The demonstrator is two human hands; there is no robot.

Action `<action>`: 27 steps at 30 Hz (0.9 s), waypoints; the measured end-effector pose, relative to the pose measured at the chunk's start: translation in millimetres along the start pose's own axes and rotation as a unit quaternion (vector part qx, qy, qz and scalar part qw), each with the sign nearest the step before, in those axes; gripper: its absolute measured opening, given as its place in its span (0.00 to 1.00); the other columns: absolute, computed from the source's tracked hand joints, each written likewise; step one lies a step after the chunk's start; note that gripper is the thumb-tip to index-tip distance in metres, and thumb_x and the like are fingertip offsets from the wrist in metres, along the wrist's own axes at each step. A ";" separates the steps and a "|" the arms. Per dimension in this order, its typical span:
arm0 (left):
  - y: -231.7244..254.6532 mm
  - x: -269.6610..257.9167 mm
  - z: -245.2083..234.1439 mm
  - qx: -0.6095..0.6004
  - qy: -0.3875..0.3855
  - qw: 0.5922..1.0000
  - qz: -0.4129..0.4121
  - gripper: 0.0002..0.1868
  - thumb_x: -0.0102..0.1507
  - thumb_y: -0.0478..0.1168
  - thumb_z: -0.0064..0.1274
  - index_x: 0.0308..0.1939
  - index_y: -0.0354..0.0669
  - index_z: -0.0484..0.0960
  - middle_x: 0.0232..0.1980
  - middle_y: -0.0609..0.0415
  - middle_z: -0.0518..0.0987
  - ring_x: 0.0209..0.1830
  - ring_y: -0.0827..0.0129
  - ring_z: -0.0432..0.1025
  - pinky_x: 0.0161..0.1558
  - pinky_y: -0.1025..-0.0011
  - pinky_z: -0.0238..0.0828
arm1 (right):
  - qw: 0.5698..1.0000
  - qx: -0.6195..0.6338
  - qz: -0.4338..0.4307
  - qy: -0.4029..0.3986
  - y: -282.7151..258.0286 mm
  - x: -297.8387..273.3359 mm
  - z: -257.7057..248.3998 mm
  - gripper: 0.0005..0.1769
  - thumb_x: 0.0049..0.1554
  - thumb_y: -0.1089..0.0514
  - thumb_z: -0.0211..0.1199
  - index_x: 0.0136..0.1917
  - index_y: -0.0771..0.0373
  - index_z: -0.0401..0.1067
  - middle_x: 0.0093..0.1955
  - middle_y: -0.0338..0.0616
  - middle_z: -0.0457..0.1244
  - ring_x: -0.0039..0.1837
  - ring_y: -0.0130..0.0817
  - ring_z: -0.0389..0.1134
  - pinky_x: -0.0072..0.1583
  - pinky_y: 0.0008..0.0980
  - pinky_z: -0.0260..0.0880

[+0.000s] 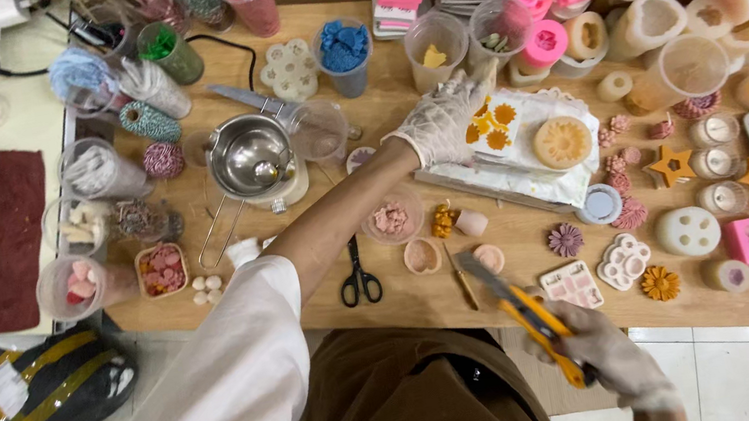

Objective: The person applies liquid wax from a container onto a solid wax shape using a small spoon, then uses scissors to trim the edge of a silicone mold while holding it by hand.

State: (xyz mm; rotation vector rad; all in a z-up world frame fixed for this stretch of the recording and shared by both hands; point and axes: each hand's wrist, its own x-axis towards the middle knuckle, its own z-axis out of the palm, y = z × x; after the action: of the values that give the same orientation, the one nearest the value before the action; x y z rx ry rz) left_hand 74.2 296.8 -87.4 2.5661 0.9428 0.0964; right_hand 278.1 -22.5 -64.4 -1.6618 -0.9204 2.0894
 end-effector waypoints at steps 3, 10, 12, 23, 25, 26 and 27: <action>-5.6 2.1 15.6 0.000 0.001 1.000 -0.011 0.58 0.50 0.44 0.68 0.79 0.42 0.51 0.67 0.42 0.68 0.70 0.48 0.64 0.71 0.53 0.61 | 0.957 0.236 -0.167 -0.003 60.8 -11.2 -17.4 0.24 0.51 0.63 0.63 0.60 0.70 0.69 0.48 0.52 0.68 0.46 0.39 0.68 0.47 0.40 0.72; 3.1 -44.6 13.2 -0.150 0.159 0.976 0.001 0.55 0.46 0.40 0.67 0.73 0.33 0.53 0.62 0.37 0.67 0.64 0.46 0.64 0.67 0.58 0.64 | 0.863 0.394 -0.304 0.087 43.8 24.8 1.0 0.24 0.59 0.65 0.65 0.68 0.69 0.66 0.57 0.53 0.65 0.53 0.41 0.69 0.54 0.42 0.73; 16.9 -80.6 11.7 -0.220 0.259 0.940 0.019 0.55 0.48 0.39 0.68 0.73 0.32 0.53 0.67 0.32 0.63 0.70 0.43 0.61 0.71 0.59 0.63 | 0.887 0.347 -0.273 0.134 1.7 42.7 11.7 0.24 0.58 0.62 0.64 0.66 0.67 0.66 0.56 0.51 0.66 0.49 0.39 0.68 0.48 0.44 0.72; 81.5 -279.0 -38.7 -0.332 0.477 0.801 -0.148 0.58 0.50 0.39 0.71 0.80 0.35 0.53 0.77 0.38 0.62 0.81 0.48 0.57 0.81 0.59 0.52 | 0.934 0.282 -0.204 -0.081 -107.3 163.4 104.0 0.17 0.58 0.59 0.69 0.57 0.65 0.68 0.40 0.49 0.66 0.40 0.40 0.70 0.43 0.41 0.73; 75.7 -304.1 -41.0 -0.345 0.512 0.771 -0.159 0.62 0.51 0.38 0.71 0.83 0.34 0.49 0.81 0.38 0.58 0.84 0.49 0.54 0.83 0.60 0.48 | 0.945 0.252 -0.199 -0.069 -120.1 162.9 140.7 0.18 0.57 0.60 0.68 0.57 0.72 0.69 0.41 0.53 0.67 0.40 0.43 0.68 0.45 0.44 0.71; 68.7 -313.2 -43.3 -0.385 0.535 0.740 -0.131 0.64 0.50 0.36 0.71 0.82 0.37 0.45 0.82 0.41 0.54 0.83 0.52 0.51 0.81 0.61 0.47 | 0.945 0.249 -0.199 -0.076 -127.5 158.5 160.3 0.18 0.57 0.60 0.68 0.57 0.72 0.69 0.41 0.53 0.67 0.40 0.43 0.68 0.45 0.44 0.71; 61.5 -321.6 -45.2 -0.422 0.557 0.708 -0.102 0.67 0.49 0.35 0.71 0.82 0.39 0.40 0.82 0.44 0.49 0.81 0.55 0.48 0.79 0.62 0.46 | 0.930 0.288 -0.208 -0.090 -132.6 153.3 181.3 0.23 0.54 0.61 0.68 0.62 0.62 0.70 0.45 0.47 0.68 0.42 0.39 0.69 0.43 0.43 0.71</action>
State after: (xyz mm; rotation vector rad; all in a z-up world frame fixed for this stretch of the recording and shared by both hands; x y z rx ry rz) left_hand -145.0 66.0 1.6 1.3272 1.1173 1.7078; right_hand 44.6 116.9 -70.8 -0.9011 -0.5571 1.9691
